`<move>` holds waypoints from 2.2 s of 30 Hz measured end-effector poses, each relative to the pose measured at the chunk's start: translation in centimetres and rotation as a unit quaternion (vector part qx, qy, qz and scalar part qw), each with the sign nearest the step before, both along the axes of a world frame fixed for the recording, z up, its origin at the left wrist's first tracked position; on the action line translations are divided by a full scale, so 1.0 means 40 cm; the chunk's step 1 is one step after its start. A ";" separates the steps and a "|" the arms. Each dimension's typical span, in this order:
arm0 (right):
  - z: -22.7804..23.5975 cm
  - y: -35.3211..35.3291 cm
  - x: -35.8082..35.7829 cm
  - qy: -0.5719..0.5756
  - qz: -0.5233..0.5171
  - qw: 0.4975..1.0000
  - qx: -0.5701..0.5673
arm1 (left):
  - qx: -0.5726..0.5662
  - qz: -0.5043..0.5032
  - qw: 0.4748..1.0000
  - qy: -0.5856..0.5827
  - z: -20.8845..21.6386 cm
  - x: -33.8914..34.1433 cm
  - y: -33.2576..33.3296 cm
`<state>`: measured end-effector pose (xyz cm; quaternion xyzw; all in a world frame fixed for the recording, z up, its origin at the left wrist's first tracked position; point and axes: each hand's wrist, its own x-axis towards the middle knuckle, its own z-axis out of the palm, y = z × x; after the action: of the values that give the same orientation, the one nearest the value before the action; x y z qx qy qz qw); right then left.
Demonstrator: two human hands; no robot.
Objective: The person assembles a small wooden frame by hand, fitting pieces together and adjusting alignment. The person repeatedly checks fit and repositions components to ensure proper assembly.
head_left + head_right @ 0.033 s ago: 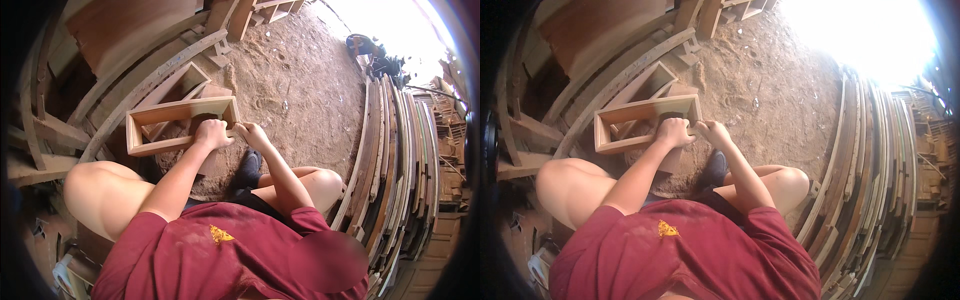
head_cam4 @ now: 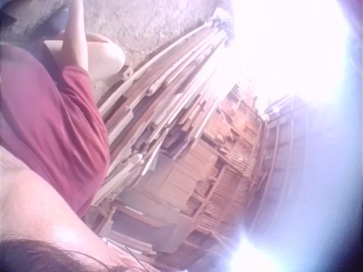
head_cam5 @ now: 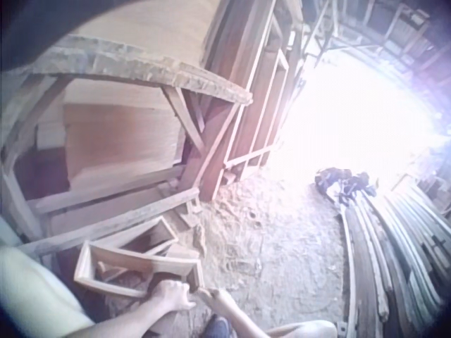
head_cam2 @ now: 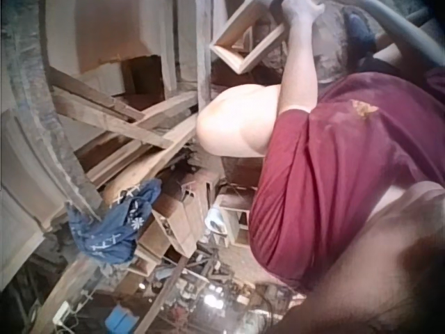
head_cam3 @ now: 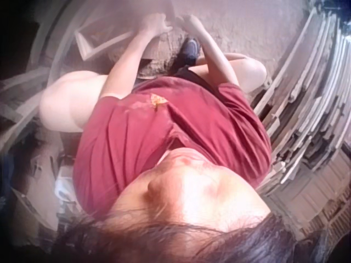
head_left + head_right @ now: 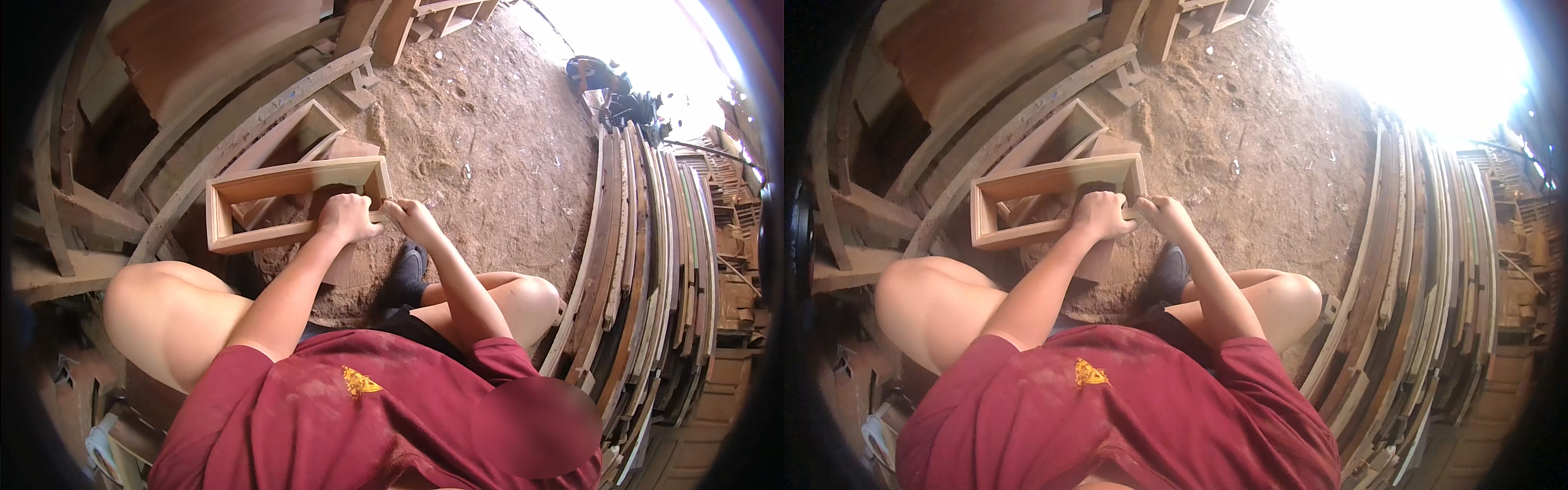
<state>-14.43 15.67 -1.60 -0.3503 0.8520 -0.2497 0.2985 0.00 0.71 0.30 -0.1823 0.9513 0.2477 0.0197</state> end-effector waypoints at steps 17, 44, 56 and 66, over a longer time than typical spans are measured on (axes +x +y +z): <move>-0.002 -0.011 0.008 0.040 -0.015 0.999 -0.024 | 0.004 0.011 0.999 -0.045 0.020 0.007 -0.010; -0.082 -0.211 -0.060 0.273 -0.025 0.961 -0.033 | -0.033 -0.002 0.998 -0.047 0.015 -0.026 0.012; -0.056 -0.273 -0.056 0.041 -0.197 0.978 -0.053 | -0.044 0.019 0.998 -0.034 0.029 -0.011 0.008; -0.048 -0.231 -0.031 0.076 -0.181 0.980 -0.034 | -0.052 0.030 0.998 -0.027 0.019 -0.017 0.012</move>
<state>-15.67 6.45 -3.52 -0.2180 0.9127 -0.3007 0.1704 -0.68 1.18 1.05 -0.2179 0.9563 0.1930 0.0285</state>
